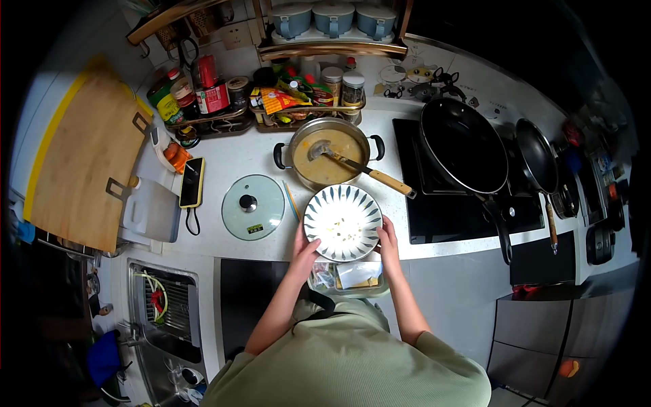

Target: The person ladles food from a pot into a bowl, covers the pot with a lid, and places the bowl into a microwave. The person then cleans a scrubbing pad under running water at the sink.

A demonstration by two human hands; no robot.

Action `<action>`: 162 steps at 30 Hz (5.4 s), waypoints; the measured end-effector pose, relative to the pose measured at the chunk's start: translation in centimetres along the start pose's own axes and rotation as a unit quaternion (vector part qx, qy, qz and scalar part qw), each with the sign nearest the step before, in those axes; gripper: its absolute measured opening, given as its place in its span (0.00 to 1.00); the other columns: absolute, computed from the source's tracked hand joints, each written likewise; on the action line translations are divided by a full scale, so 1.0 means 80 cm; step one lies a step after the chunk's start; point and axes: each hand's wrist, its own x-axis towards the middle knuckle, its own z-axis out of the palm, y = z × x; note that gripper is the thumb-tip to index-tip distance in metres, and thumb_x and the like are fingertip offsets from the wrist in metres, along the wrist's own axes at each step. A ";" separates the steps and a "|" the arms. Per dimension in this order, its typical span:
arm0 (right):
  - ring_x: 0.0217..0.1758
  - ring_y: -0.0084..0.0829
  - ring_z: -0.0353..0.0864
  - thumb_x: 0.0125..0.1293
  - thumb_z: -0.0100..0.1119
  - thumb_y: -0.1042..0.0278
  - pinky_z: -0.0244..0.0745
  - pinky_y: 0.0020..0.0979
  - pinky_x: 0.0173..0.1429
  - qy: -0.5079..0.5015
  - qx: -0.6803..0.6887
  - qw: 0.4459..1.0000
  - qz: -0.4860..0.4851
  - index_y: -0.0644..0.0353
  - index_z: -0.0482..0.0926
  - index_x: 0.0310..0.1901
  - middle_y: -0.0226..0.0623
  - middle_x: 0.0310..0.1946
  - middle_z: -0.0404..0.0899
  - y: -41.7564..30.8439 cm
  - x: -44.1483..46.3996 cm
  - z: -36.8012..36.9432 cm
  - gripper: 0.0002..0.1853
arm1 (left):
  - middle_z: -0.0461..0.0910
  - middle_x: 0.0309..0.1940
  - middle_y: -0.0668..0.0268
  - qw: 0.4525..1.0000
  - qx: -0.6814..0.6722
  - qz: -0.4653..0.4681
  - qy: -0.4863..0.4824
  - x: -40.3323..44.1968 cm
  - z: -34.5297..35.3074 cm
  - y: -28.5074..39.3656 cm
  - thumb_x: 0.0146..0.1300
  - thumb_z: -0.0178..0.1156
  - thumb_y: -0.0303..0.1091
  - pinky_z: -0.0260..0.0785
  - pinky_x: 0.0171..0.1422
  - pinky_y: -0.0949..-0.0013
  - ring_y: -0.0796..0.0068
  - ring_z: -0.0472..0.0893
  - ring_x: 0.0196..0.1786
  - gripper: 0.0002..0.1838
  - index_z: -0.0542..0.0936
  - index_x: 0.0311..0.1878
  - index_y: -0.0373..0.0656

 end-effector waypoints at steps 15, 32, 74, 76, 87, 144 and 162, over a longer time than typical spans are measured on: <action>0.37 0.23 0.77 0.51 0.63 0.75 0.71 0.23 0.47 -0.172 -0.191 0.904 -0.341 0.56 0.72 0.52 0.35 0.43 0.72 -0.058 0.158 -0.019 0.23 | 0.69 0.54 0.60 0.987 -0.134 0.000 0.091 -0.054 -0.056 0.030 0.51 0.56 0.34 0.60 0.63 0.62 0.65 0.69 0.58 0.30 0.63 0.59 0.37; 0.25 0.37 0.77 0.51 0.58 0.68 0.74 0.30 0.29 -0.161 -0.436 0.728 -0.504 0.57 0.79 0.30 0.40 0.23 0.77 -0.189 0.159 0.020 0.05 | 0.68 0.57 0.59 0.970 -0.181 0.053 0.157 -0.069 -0.068 0.044 0.52 0.53 0.31 0.56 0.65 0.60 0.63 0.67 0.61 0.28 0.63 0.59 0.37; 0.29 0.26 0.80 0.61 0.46 0.69 0.76 0.23 0.36 -0.062 -0.009 0.979 -0.192 0.63 0.76 0.32 0.39 0.29 0.78 -0.144 0.090 -0.017 0.09 | 0.70 0.53 0.58 0.979 -0.172 -0.029 0.108 -0.010 -0.070 0.041 0.53 0.55 0.29 0.59 0.63 0.62 0.65 0.70 0.56 0.25 0.64 0.56 0.34; 0.29 0.26 0.80 0.60 0.46 0.69 0.77 0.23 0.35 -0.062 -0.010 0.979 -0.193 0.63 0.76 0.32 0.39 0.29 0.78 -0.151 0.087 -0.018 0.09 | 0.70 0.53 0.58 0.981 -0.163 -0.033 0.104 -0.006 -0.072 0.040 0.53 0.55 0.29 0.59 0.63 0.63 0.66 0.70 0.56 0.25 0.64 0.56 0.34; 0.28 0.25 0.80 0.61 0.47 0.67 0.78 0.23 0.35 -0.076 -0.014 0.979 -0.189 0.63 0.76 0.32 0.39 0.27 0.78 -0.192 0.032 -0.017 0.10 | 0.70 0.53 0.56 0.982 -0.148 -0.041 0.111 0.003 -0.074 0.038 0.53 0.54 0.30 0.59 0.64 0.60 0.63 0.69 0.58 0.25 0.65 0.55 0.34; 0.31 0.29 0.81 0.62 0.48 0.69 0.77 0.25 0.39 -0.080 -0.016 0.968 -0.236 0.64 0.75 0.32 0.37 0.29 0.77 -0.142 0.089 -0.006 0.08 | 0.71 0.52 0.60 0.981 -0.161 -0.037 0.099 0.001 -0.059 0.045 0.54 0.55 0.31 0.61 0.62 0.61 0.67 0.70 0.55 0.23 0.66 0.54 0.35; 0.28 0.31 0.80 0.58 0.54 0.71 0.75 0.26 0.34 -0.109 -0.155 0.937 -0.293 0.64 0.76 0.30 0.38 0.27 0.77 -0.111 0.140 0.006 0.05 | 0.71 0.53 0.60 0.975 -0.178 -0.040 0.125 0.004 -0.059 0.040 0.51 0.53 0.29 0.60 0.63 0.61 0.65 0.70 0.57 0.26 0.66 0.56 0.38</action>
